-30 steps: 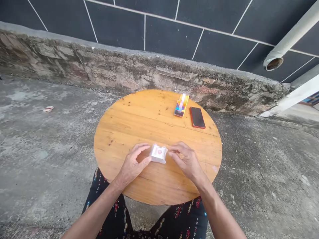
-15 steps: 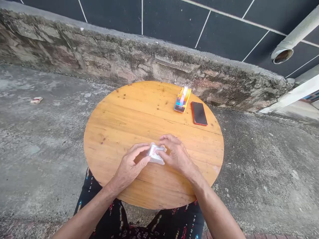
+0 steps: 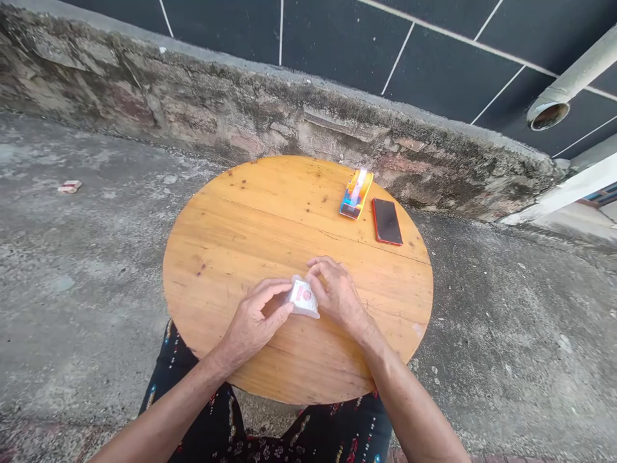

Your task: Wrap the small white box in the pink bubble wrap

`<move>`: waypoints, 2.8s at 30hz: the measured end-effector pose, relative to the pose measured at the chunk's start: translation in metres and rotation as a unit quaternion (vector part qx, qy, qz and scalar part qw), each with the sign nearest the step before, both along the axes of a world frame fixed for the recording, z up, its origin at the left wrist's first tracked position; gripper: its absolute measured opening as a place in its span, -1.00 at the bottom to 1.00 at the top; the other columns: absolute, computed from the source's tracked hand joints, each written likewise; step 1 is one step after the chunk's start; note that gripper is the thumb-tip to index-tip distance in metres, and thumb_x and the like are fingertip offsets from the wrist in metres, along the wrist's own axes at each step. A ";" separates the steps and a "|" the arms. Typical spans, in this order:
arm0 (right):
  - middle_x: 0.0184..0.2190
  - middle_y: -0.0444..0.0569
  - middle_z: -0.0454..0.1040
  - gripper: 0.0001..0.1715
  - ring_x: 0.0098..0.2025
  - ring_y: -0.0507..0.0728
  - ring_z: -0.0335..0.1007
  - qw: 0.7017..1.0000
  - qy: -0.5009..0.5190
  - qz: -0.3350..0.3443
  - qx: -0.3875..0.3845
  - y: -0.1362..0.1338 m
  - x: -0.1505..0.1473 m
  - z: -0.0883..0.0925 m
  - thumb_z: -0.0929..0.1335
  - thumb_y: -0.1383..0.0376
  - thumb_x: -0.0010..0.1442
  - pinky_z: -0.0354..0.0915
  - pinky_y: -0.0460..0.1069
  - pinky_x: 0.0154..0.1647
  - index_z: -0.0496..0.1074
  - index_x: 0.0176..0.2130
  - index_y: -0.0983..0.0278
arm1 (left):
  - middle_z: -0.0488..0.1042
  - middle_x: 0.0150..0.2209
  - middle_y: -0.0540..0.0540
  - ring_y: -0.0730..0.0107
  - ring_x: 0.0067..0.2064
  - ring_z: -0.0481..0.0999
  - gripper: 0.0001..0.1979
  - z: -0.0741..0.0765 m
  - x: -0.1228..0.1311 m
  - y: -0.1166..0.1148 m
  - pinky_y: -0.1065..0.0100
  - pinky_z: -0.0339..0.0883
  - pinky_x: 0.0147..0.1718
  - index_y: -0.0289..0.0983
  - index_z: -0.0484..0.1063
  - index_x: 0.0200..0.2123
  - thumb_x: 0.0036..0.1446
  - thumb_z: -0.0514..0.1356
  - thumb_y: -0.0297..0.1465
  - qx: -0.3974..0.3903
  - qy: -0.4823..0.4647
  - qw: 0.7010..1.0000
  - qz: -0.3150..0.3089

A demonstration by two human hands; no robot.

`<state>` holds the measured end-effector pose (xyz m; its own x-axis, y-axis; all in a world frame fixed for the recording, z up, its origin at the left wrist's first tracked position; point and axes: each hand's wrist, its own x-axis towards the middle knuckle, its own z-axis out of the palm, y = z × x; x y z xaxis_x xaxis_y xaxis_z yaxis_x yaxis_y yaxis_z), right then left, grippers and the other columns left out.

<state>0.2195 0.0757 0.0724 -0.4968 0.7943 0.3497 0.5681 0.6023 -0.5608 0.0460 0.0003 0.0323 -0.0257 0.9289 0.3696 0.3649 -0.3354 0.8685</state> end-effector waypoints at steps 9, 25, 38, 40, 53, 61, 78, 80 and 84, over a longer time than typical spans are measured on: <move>-0.13 0.04 0.47 -0.88 -0.05 0.15 0.41 0.998 0.058 -0.003 0.000 -0.006 0.000 0.023 0.28 0.33 0.26 0.29 0.07 -0.03 0.34 -0.35 0.22 | 0.48 -0.09 -0.12 0.25 -0.03 0.45 -0.70 -0.002 0.002 0.001 0.22 0.34 -0.02 -0.23 0.41 -0.09 0.07 0.20 -0.55 0.003 -0.002 1.000 0.008; -0.08 0.08 0.47 -0.81 0.04 0.18 0.36 0.984 0.121 -0.030 -0.124 0.023 0.015 0.032 0.33 0.23 0.19 0.24 0.05 -0.06 0.38 -0.42 0.26 | 0.35 0.12 -0.18 0.15 0.13 0.34 -0.35 -0.007 0.001 -0.006 0.12 0.23 0.12 -0.20 0.16 0.19 -0.01 0.20 -0.53 0.046 0.073 0.995 -0.042; -0.10 0.05 0.49 -0.82 0.08 0.22 0.33 0.974 0.179 -0.043 -0.131 0.067 0.018 0.046 0.38 0.21 0.07 0.14 0.12 0.11 0.43 -0.46 0.27 | 0.28 0.15 -0.23 0.11 0.17 0.29 -0.51 -0.008 0.000 -0.008 0.08 0.23 0.13 -0.23 0.29 0.03 -0.02 0.15 -0.60 0.088 0.131 0.986 -0.045; -0.12 0.05 0.50 -0.82 0.07 0.21 0.34 0.977 0.169 -0.041 -0.124 0.075 0.021 0.047 0.38 0.21 0.07 0.14 0.12 0.11 0.43 -0.47 0.26 | 0.27 0.16 -0.23 0.09 0.17 0.29 -0.50 -0.007 0.000 -0.009 0.08 0.23 0.12 -0.23 0.31 0.00 -0.07 0.14 -0.61 0.090 0.135 0.985 -0.052; -0.34 -0.01 0.52 -0.67 -0.32 0.09 0.42 0.970 0.139 -0.130 -0.152 0.104 0.045 0.022 0.28 0.08 0.15 0.28 -0.01 -0.26 0.45 -0.41 0.26 | 0.33 0.11 -0.20 0.11 0.10 0.34 -0.55 -0.003 -0.002 -0.011 0.09 0.25 0.08 -0.24 0.35 -0.05 -0.08 0.17 -0.55 0.082 0.117 0.987 -0.071; -0.46 -0.13 0.47 -0.61 -0.47 0.03 0.32 0.974 -0.114 0.106 -0.162 0.024 0.026 0.058 0.22 0.08 0.30 0.20 -0.05 -0.38 0.47 -0.04 0.18 | 0.35 0.09 -0.20 0.11 0.12 0.35 -0.58 -0.003 -0.001 -0.009 0.10 0.26 0.09 -0.20 0.36 -0.06 -0.05 0.19 -0.53 0.081 0.118 0.987 -0.067; -0.40 -0.10 0.49 -0.57 -0.45 0.07 0.38 0.971 -0.119 0.030 -0.207 -0.021 0.093 0.016 0.14 0.06 0.37 0.25 -0.03 -0.35 0.47 -0.21 0.21 | 0.37 0.07 -0.22 0.13 0.11 0.38 -0.64 -0.004 0.002 -0.007 0.09 0.30 0.08 -0.22 0.38 -0.06 0.02 0.18 -0.50 0.085 0.113 0.988 -0.062; -0.39 -0.10 0.49 -0.58 -0.46 0.06 0.38 0.973 -0.065 0.005 -0.221 -0.026 0.099 0.006 0.15 0.07 0.36 0.28 -0.02 -0.35 0.47 -0.17 0.21 | 0.36 0.08 -0.21 0.12 0.12 0.37 -0.63 -0.002 0.001 -0.009 0.10 0.30 0.09 -0.21 0.38 -0.05 0.02 0.19 -0.49 0.076 0.100 0.990 -0.070; -0.38 -0.11 0.49 -0.67 -0.46 0.06 0.36 0.978 0.008 -0.040 -0.206 -0.030 0.102 -0.004 0.23 0.08 0.31 0.29 -0.03 -0.39 0.44 -0.12 0.21 | 0.34 0.13 -0.21 0.10 0.17 0.33 -0.62 0.003 -0.003 -0.012 0.07 0.24 0.15 -0.22 0.37 -0.02 0.04 0.19 -0.43 0.039 0.033 0.994 -0.092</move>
<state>0.3212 0.0453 0.0680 -0.4242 0.9056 -0.0009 0.5935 0.2772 -0.7556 0.0426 -0.0112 0.0353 0.1693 0.8839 0.4359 0.3472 -0.4674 0.8130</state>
